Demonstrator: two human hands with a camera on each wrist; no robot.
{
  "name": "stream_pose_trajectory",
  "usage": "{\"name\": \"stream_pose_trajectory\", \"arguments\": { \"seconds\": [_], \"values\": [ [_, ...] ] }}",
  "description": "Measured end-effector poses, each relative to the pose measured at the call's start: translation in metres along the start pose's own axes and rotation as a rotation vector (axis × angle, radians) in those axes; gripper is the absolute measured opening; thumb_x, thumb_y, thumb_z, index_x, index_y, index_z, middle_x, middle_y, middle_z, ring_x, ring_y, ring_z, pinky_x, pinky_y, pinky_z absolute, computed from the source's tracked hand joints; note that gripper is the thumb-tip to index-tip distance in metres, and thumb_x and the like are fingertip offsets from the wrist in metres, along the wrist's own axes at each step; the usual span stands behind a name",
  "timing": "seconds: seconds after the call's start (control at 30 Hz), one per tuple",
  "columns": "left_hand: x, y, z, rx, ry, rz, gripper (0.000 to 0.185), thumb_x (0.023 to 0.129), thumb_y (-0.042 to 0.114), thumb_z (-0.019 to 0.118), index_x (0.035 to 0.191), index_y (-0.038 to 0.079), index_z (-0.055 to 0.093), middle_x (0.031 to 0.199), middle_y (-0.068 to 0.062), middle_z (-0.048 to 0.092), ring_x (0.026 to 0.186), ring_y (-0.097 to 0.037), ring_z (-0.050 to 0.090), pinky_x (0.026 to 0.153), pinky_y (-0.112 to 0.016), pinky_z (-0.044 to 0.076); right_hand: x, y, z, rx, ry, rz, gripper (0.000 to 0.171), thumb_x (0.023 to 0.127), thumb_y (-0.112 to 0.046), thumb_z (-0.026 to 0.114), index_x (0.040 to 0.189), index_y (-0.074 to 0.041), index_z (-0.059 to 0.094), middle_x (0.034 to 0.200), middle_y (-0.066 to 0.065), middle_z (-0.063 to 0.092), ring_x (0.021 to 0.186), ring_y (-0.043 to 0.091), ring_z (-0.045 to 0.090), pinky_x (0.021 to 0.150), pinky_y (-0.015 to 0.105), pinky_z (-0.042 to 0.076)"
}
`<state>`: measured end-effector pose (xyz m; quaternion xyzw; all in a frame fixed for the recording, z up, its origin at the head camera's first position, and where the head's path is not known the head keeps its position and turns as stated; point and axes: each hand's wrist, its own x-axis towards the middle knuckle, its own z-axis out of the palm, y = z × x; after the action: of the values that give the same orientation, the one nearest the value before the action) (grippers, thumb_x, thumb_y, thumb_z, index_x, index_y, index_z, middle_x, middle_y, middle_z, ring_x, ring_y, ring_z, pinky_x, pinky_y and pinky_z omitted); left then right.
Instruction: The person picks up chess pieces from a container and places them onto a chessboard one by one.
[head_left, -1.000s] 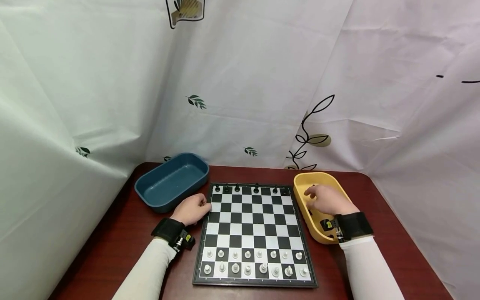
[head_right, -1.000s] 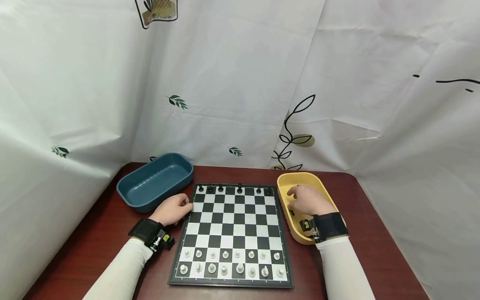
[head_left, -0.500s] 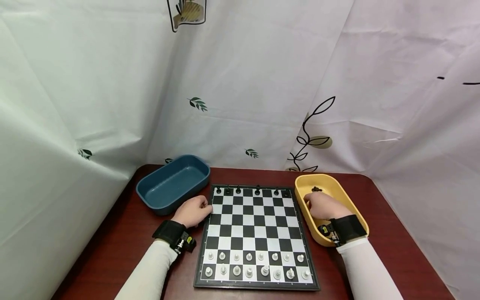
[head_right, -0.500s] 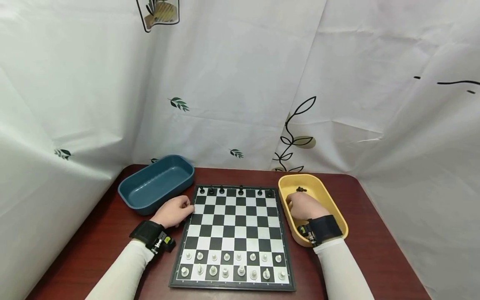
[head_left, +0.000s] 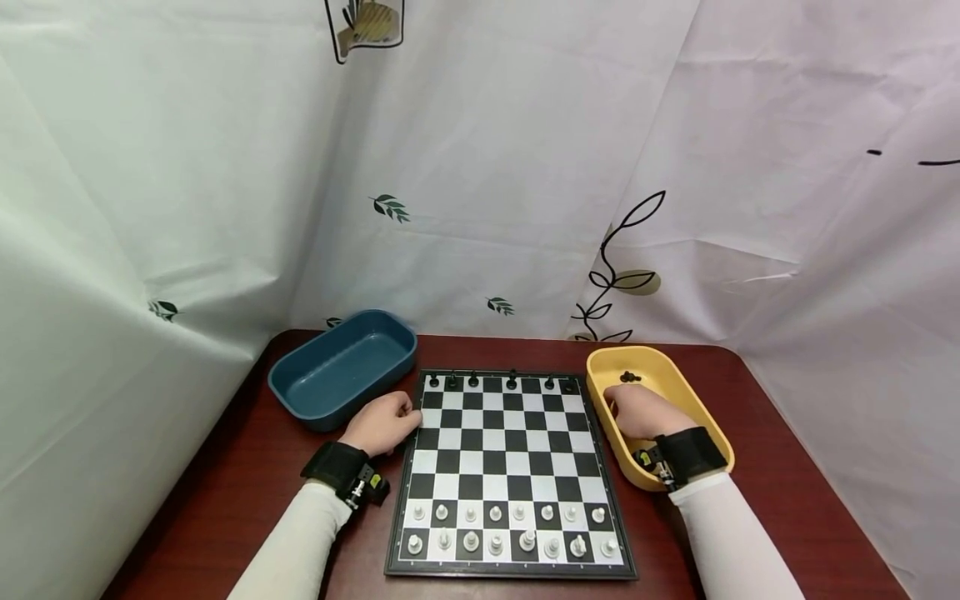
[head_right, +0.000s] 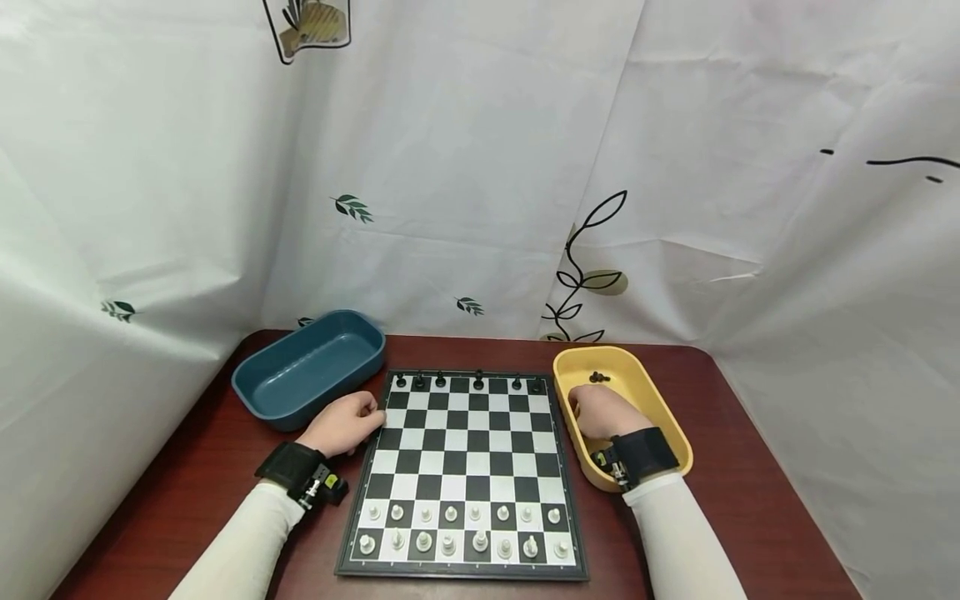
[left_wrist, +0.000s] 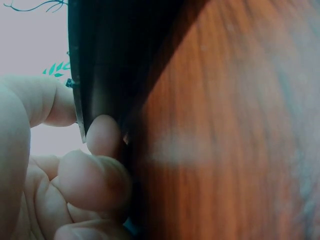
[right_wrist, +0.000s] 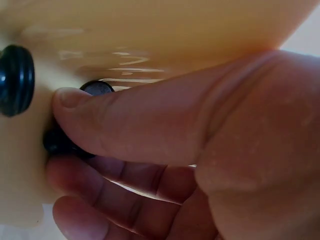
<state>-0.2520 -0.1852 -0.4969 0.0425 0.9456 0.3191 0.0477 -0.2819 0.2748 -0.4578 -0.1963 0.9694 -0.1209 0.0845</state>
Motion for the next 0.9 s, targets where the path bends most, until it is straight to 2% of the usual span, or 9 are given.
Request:
{"name": "stream_pose_trajectory", "arguments": {
  "seconds": [0.27, 0.47, 0.7, 0.9],
  "values": [
    [-0.001, -0.001, 0.0, -0.011, 0.002, 0.001, 0.022, 0.101, 0.03, 0.064, 0.085, 0.016, 0.062, 0.064, -0.003, 0.059, 0.047, -0.021, 0.057, 0.053, -0.036, 0.044, -0.001, -0.001, -0.002, -0.002, 0.002, -0.006, 0.015, 0.092, 0.004, 0.065, 0.094, -0.01, 0.069, 0.08, 0.0, 0.062, 0.077, 0.021, 0.058, 0.076, 0.041, 0.05],
    [-0.002, -0.001, 0.0, -0.006, 0.001, -0.003, 0.022, 0.101, 0.03, 0.064, 0.084, 0.016, 0.062, 0.064, -0.003, 0.059, 0.047, -0.021, 0.058, 0.053, -0.036, 0.044, -0.002, 0.001, -0.004, -0.003, 0.028, -0.015, 0.014, 0.091, 0.004, 0.066, 0.1, -0.005, 0.073, 0.088, 0.003, 0.069, 0.083, 0.021, 0.063, 0.08, 0.044, 0.055],
    [-0.002, -0.001, 0.0, -0.003, 0.008, 0.003, 0.022, 0.1, 0.03, 0.064, 0.084, 0.016, 0.062, 0.064, -0.003, 0.059, 0.046, -0.021, 0.058, 0.052, -0.036, 0.044, -0.003, 0.006, -0.007, 0.043, 0.104, -0.03, 0.018, 0.084, 0.007, 0.068, 0.082, -0.011, 0.07, 0.081, -0.001, 0.064, 0.075, 0.018, 0.057, 0.072, 0.038, 0.05],
    [-0.002, -0.002, 0.0, 0.007, 0.014, 0.008, 0.022, 0.1, 0.031, 0.063, 0.084, 0.016, 0.061, 0.065, -0.002, 0.059, 0.046, -0.021, 0.058, 0.052, -0.036, 0.044, -0.003, 0.009, -0.006, 0.049, 0.178, -0.029, 0.015, 0.089, -0.001, 0.078, 0.081, -0.011, 0.071, 0.077, -0.003, 0.063, 0.072, 0.016, 0.056, 0.07, 0.038, 0.049]
  ]
}}
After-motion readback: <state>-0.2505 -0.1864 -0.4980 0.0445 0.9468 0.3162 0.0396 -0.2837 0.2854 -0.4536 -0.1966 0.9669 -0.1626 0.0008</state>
